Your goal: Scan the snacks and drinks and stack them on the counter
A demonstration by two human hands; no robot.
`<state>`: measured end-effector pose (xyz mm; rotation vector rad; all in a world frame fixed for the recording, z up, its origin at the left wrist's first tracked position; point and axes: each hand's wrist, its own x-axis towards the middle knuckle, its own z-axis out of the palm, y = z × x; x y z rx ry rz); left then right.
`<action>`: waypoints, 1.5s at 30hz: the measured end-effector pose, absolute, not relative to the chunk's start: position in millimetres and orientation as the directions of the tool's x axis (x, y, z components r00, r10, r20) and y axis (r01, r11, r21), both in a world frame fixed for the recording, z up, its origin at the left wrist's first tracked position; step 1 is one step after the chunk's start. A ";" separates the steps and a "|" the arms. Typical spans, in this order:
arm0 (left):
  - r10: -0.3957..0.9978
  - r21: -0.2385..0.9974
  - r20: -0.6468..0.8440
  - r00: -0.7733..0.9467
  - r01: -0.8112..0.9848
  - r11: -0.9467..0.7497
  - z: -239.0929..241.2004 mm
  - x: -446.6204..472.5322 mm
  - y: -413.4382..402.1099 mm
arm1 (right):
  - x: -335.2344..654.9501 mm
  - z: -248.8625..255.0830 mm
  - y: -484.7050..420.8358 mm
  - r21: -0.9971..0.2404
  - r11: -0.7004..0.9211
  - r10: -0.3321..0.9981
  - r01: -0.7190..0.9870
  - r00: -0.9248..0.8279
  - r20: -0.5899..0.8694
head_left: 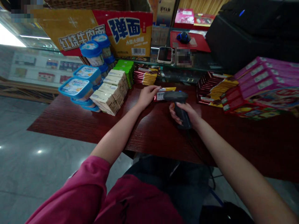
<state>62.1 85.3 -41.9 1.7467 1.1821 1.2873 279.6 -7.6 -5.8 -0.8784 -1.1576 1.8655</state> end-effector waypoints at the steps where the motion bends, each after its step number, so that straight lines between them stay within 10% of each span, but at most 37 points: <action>1: 0.925 0.886 0.361 0.120 0.265 -0.380 -41.0 62.2 84.5 | 278.6 -5.0 -7.6 -0.923 -0.303 0.866 -0.239 -0.473 -0.162; 19: 0.866 0.812 0.489 0.101 0.309 -0.495 -24.0 83.3 68.4 | 321.1 8.0 -2.0 -0.869 -0.162 0.967 -0.467 -0.249 -0.047; 26: 0.617 0.539 0.706 0.348 0.300 -0.787 -25.5 183.8 77.4 | 378.4 36.3 -7.9 -0.846 -0.009 0.988 -0.533 -0.133 0.074; 33: 0.403 0.298 0.475 0.782 0.289 -0.910 -30.1 243.1 97.9 | 406.3 26.2 -1.6 -0.838 0.007 0.992 -0.545 -0.100 0.073; 45: 0.549 0.277 0.546 0.633 0.482 -0.831 -27.1 195.9 80.0 | 384.4 24.1 -5.8 -0.852 -0.107 0.978 -0.512 -0.211 0.004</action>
